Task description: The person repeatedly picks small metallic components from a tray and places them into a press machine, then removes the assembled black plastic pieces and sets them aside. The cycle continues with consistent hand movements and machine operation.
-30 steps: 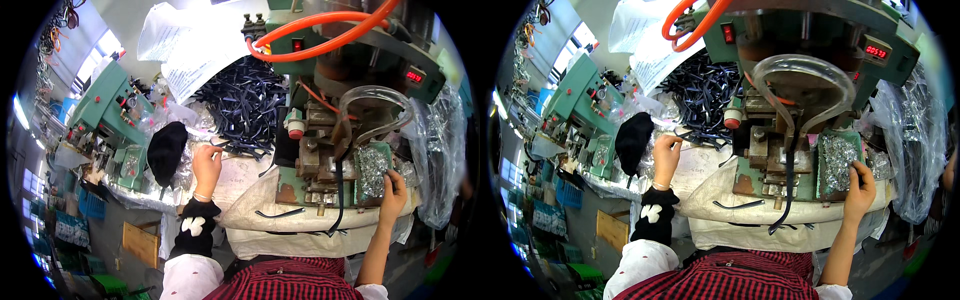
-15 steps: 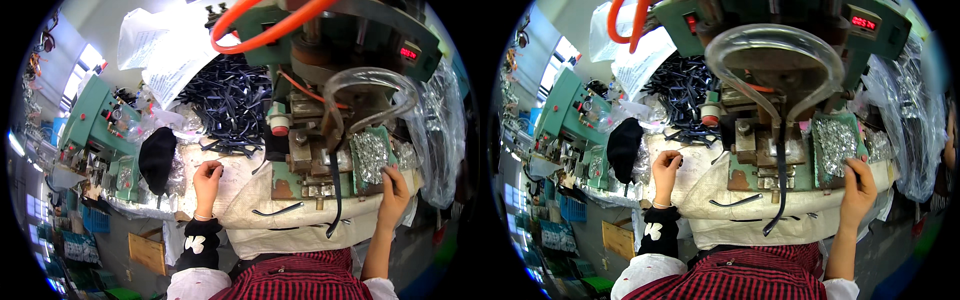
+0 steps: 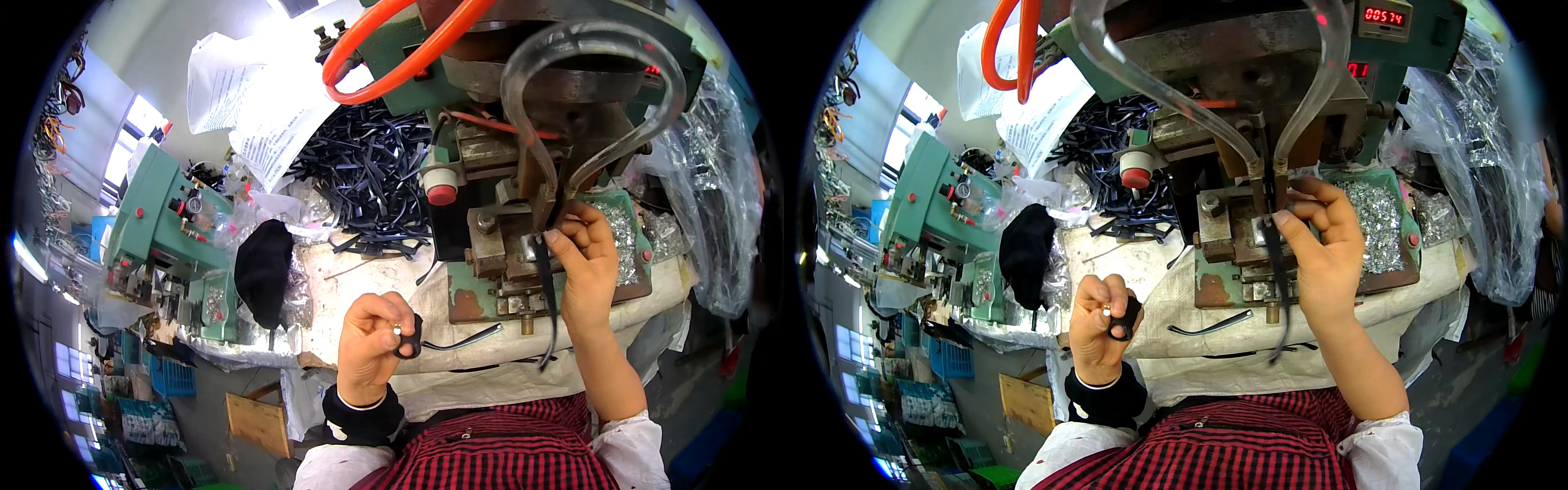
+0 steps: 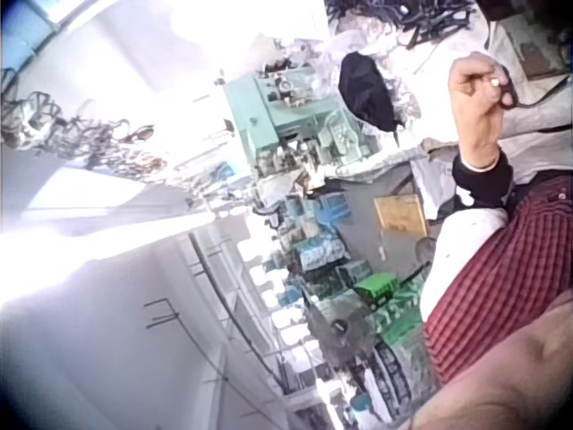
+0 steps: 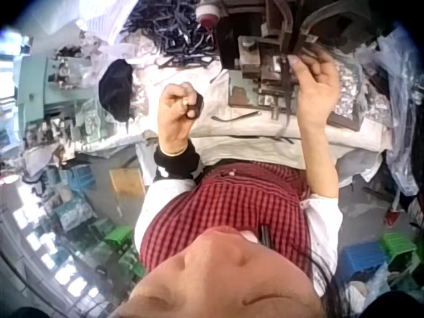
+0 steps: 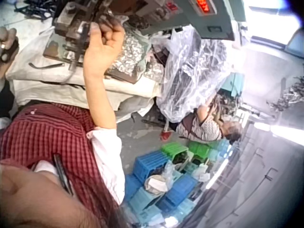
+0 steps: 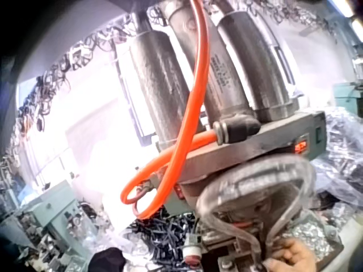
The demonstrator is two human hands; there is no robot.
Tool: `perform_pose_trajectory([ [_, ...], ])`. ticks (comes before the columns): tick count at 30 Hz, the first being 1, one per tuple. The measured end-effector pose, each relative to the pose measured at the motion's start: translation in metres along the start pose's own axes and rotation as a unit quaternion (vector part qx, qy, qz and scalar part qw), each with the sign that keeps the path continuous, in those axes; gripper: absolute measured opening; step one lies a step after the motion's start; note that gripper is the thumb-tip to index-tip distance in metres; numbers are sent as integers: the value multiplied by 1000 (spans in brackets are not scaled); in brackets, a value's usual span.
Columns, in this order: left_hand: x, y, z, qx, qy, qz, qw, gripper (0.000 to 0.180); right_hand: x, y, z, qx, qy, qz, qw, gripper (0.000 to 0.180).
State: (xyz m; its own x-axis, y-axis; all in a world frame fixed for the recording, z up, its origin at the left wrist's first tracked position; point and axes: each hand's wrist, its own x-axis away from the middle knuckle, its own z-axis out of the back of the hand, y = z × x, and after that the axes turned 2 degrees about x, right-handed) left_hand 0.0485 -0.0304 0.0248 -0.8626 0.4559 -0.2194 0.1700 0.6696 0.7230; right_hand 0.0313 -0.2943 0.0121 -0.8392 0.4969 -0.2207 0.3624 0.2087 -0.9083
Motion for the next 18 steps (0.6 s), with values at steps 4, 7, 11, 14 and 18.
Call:
perform_pose_trajectory([
  [4,5,-1,-9,12,13,-1,1000,16,2,-18,-18,-11,36,-52,998,40],
  [7,21,-4,13,-94,56,-11,994,9,24,-39,-13,50,-16,-26,998,52],
  [11,37,-1,88,-683,191,-25,704,5,28,-43,37,205,-56,32,977,51],
  [14,58,9,128,-820,173,-25,545,8,17,-33,85,207,13,12,978,45],
  [18,31,1,133,-842,131,-150,501,4,17,-24,116,202,92,-29,975,42],
])
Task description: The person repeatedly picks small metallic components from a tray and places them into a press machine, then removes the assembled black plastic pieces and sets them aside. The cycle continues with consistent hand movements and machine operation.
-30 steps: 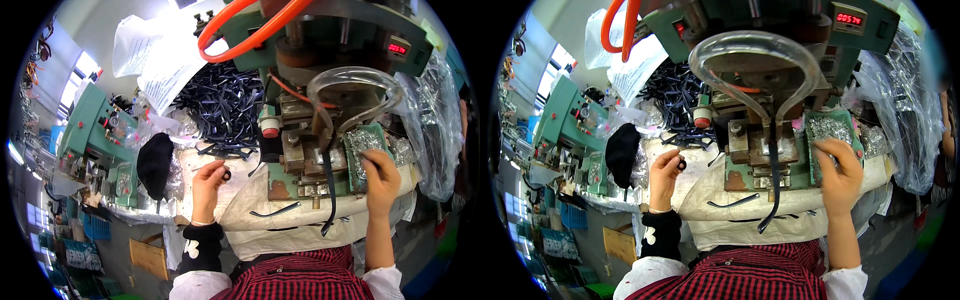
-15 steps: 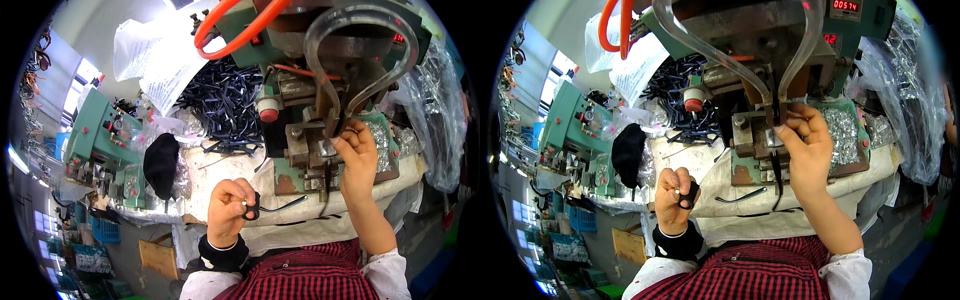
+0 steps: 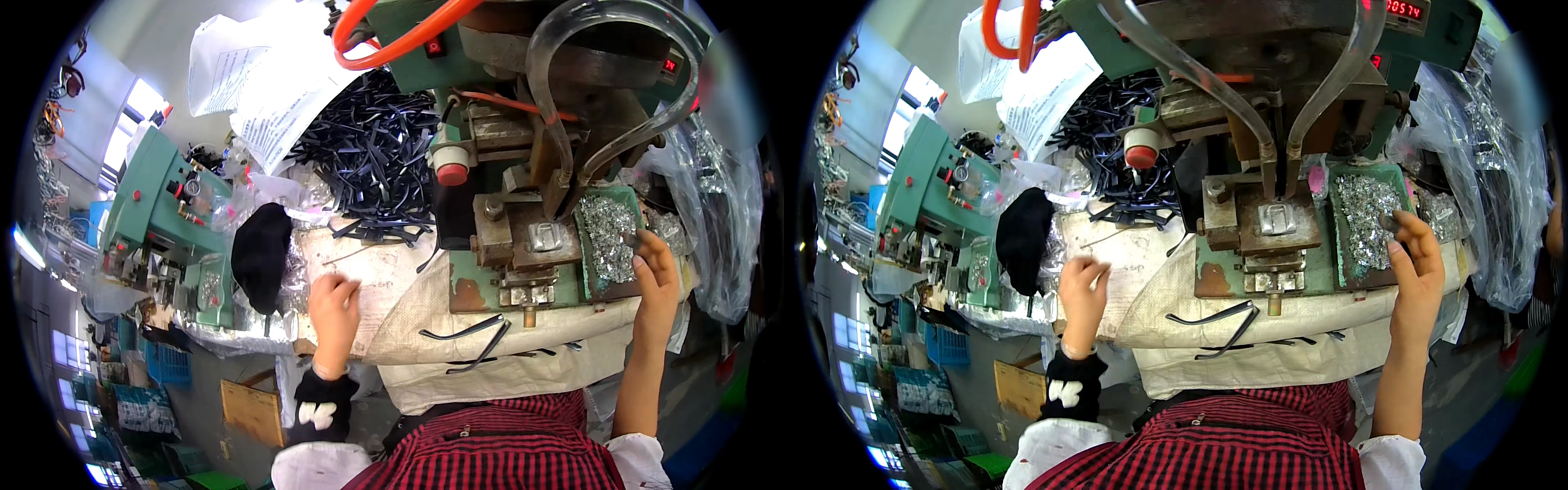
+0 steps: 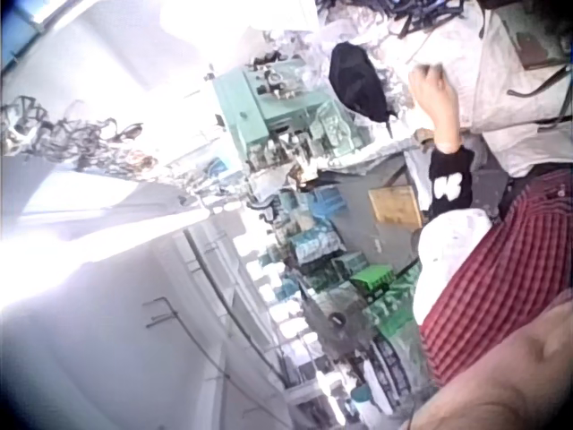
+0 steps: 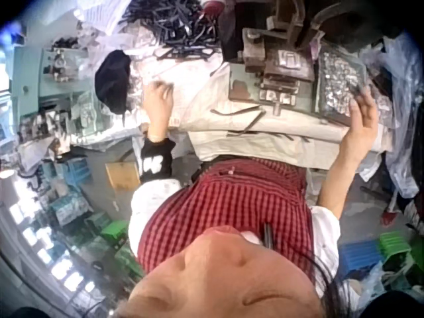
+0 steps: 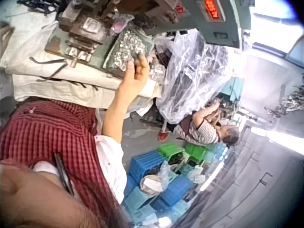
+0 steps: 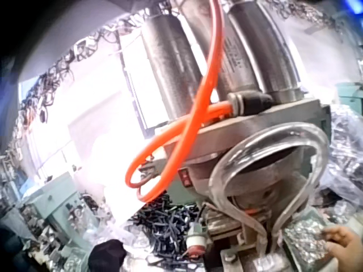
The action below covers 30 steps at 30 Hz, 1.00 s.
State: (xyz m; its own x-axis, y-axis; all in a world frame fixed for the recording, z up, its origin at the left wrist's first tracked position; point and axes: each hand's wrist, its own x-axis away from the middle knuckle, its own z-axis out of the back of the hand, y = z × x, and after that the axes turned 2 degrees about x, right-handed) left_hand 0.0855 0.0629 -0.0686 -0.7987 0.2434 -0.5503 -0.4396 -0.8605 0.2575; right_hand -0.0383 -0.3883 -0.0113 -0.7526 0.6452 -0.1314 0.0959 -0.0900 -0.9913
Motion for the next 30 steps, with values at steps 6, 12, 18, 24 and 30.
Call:
perform_pose_trajectory([
  [6,-84,18,-67,-63,-121,-177,975,7,-8,7,-3,104,-61,67,990,20],
  [12,-61,-11,-62,32,-275,-43,960,7,29,18,33,436,72,251,861,28],
  [18,-85,25,-7,100,-317,28,943,10,-2,53,12,454,67,253,852,26],
  [24,-56,147,45,295,89,-146,940,15,-14,41,-2,443,91,281,846,11],
  [30,-75,219,10,271,52,-380,883,27,-29,31,-17,397,118,294,861,10],
])
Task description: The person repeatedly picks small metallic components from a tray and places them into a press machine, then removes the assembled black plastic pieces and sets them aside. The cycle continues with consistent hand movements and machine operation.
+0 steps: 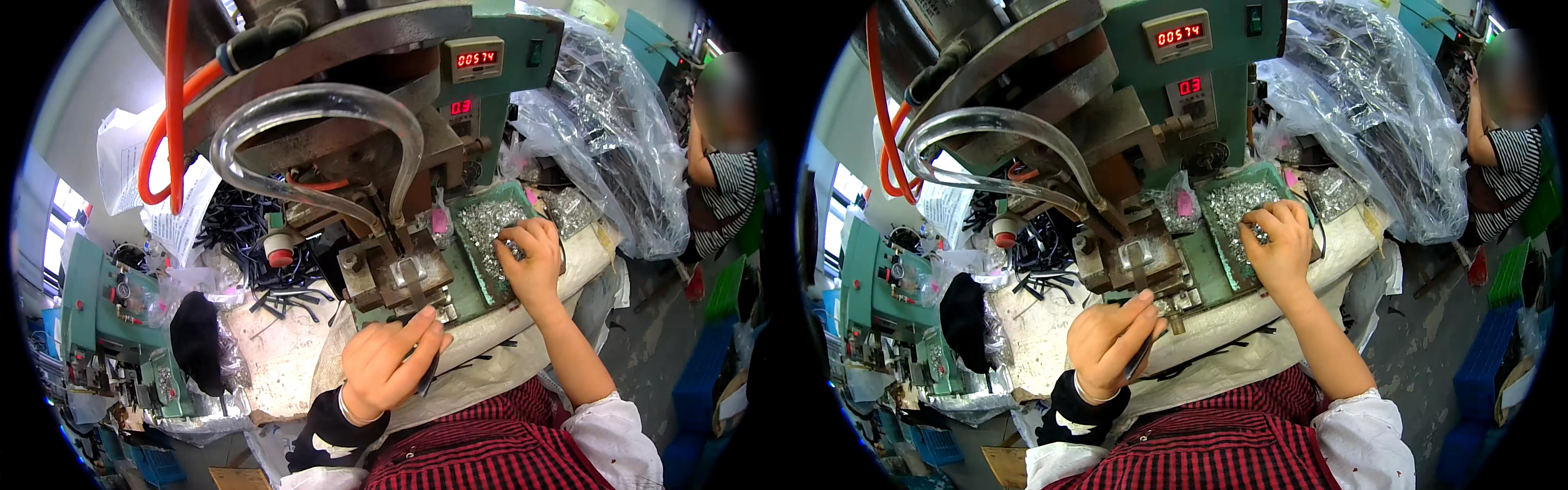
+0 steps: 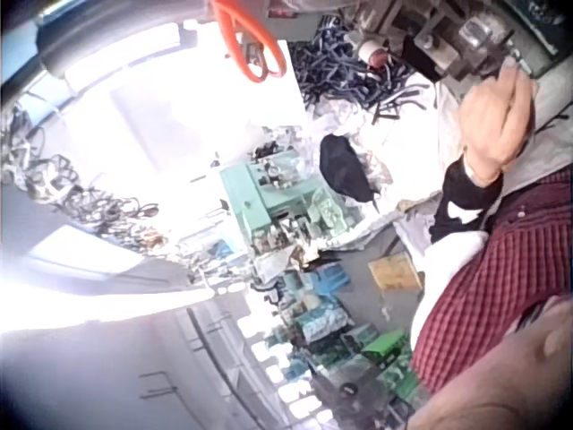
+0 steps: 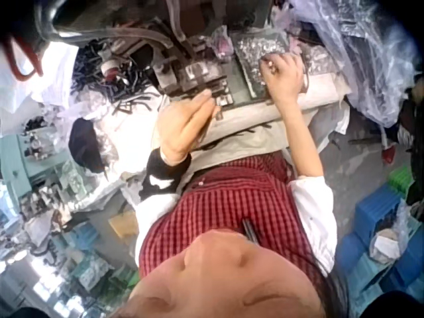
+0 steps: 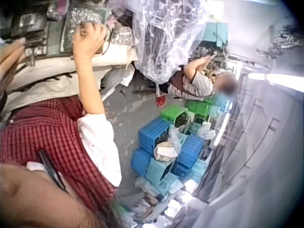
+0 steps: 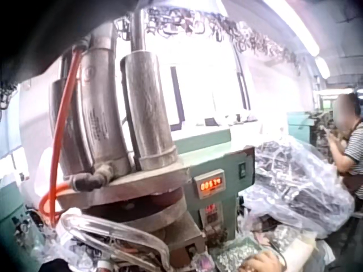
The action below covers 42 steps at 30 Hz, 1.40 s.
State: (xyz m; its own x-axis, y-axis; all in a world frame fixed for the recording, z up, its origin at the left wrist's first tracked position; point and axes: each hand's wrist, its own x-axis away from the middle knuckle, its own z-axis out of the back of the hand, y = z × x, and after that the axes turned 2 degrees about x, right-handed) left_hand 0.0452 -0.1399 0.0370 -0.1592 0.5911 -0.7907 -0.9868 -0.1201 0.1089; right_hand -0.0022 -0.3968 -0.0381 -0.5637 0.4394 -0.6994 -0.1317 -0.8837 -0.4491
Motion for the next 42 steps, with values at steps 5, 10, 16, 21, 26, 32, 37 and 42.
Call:
perform_pose_trajectory([
  [5,-7,-3,-5,29,10,0,1000,29,-8,11,9,-118,-15,-33,992,10],
  [10,-4,-5,-8,10,25,-16,1000,28,0,12,1,-38,-34,-15,999,13],
  [16,4,5,-4,36,-4,41,999,23,-1,3,-19,105,-138,148,974,23],
  [21,39,45,48,5,-5,159,987,33,-5,12,-9,-49,-69,79,993,15],
  [26,66,2,104,-267,101,282,916,19,8,5,1,-135,-30,-43,989,13],
  [32,98,-139,59,-320,-178,222,904,8,-7,-12,-18,-201,-42,-38,978,15],
  [37,153,-175,30,-275,-124,259,917,12,14,2,13,-136,18,-61,989,13],
  [42,157,-161,33,-199,-48,325,923,13,14,-20,41,-272,-83,-142,948,16],
])
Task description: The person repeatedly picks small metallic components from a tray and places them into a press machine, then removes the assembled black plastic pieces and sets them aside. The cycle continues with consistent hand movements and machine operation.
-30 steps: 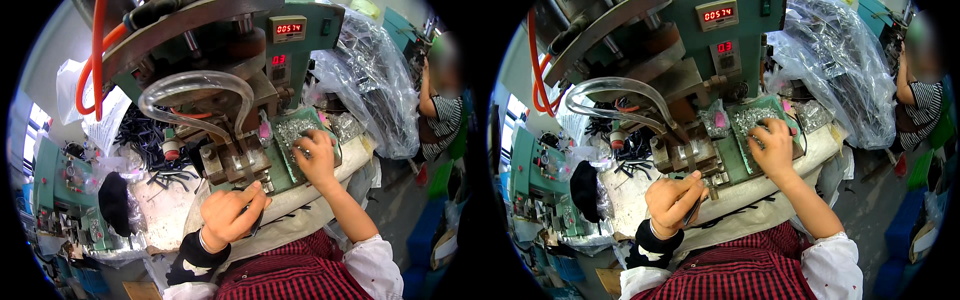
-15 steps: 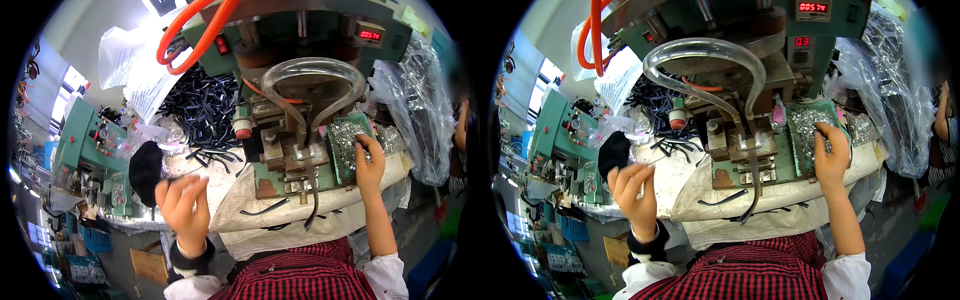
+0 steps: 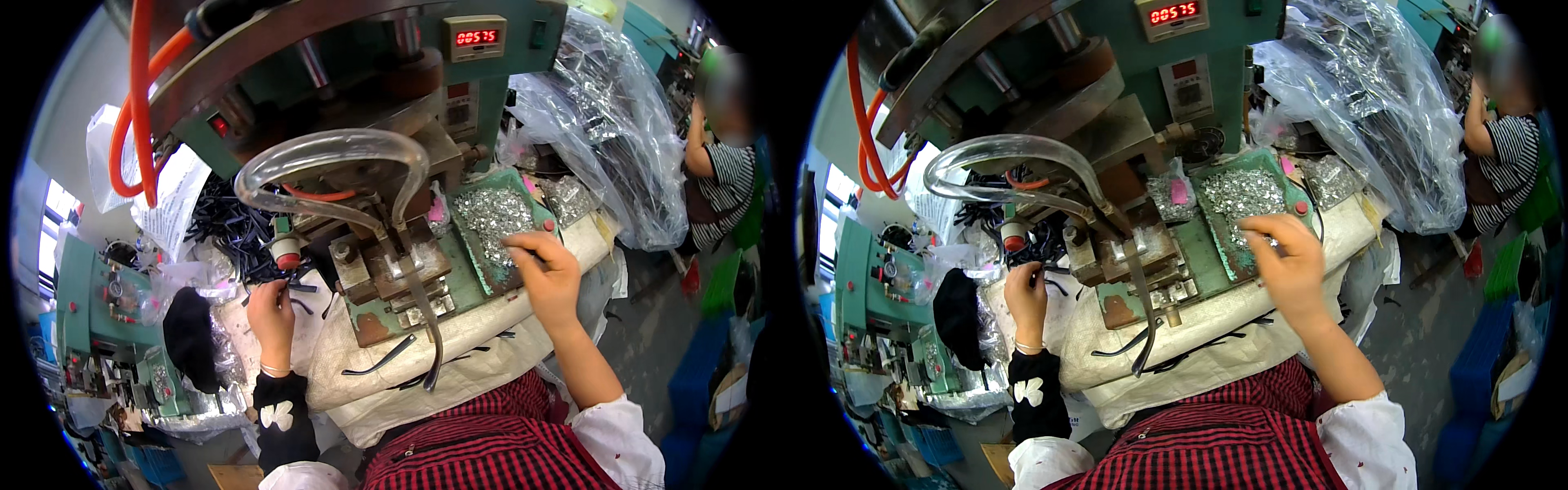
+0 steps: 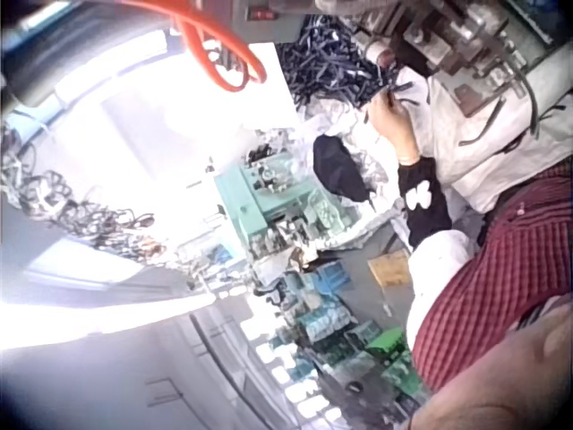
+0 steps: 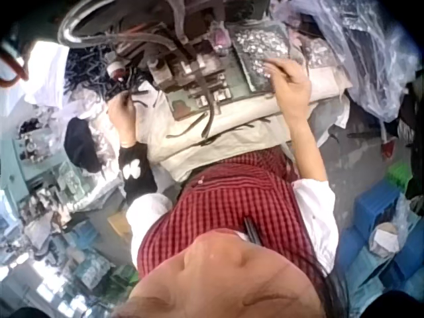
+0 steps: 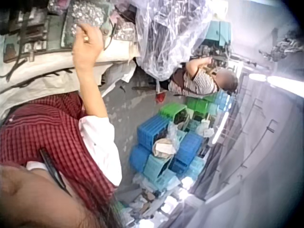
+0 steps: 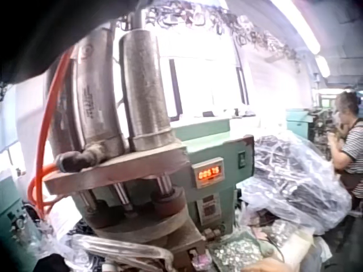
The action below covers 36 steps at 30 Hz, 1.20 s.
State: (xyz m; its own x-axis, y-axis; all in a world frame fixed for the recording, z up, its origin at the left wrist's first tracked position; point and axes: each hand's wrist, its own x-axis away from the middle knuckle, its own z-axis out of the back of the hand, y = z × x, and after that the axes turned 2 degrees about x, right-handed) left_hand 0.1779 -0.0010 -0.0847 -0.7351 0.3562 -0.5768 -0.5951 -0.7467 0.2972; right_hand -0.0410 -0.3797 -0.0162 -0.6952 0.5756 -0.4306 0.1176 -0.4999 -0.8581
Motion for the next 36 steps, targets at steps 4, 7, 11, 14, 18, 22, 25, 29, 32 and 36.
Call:
perform_pose_trajectory([
  [4,-7,37,-2,233,34,122,964,18,-27,-40,-49,-33,-57,125,990,16],
  [7,1,69,5,314,17,231,921,20,-23,-56,-83,-144,-37,54,987,24],
  [11,5,106,30,455,70,306,833,8,-12,-51,-97,-271,-34,-47,961,35],
  [14,-8,134,57,450,150,159,866,9,-13,-57,-98,-315,-49,-72,945,39],
  [18,-15,176,93,400,247,-13,883,21,-12,-87,-90,-347,-81,-111,928,43],
  [22,-21,199,96,268,127,-209,932,16,2,-85,-58,-227,-109,-32,967,37],
  [25,-29,209,75,220,69,-311,922,22,-16,-31,-28,171,-70,111,977,30],
  [29,-40,216,48,195,69,-355,912,24,-24,29,-19,390,11,79,918,21],
  [32,-44,217,38,194,91,-382,899,23,-31,45,-14,297,36,124,946,16],
  [36,-45,212,35,194,93,-388,896,24,-39,45,-11,245,77,88,963,14],
])
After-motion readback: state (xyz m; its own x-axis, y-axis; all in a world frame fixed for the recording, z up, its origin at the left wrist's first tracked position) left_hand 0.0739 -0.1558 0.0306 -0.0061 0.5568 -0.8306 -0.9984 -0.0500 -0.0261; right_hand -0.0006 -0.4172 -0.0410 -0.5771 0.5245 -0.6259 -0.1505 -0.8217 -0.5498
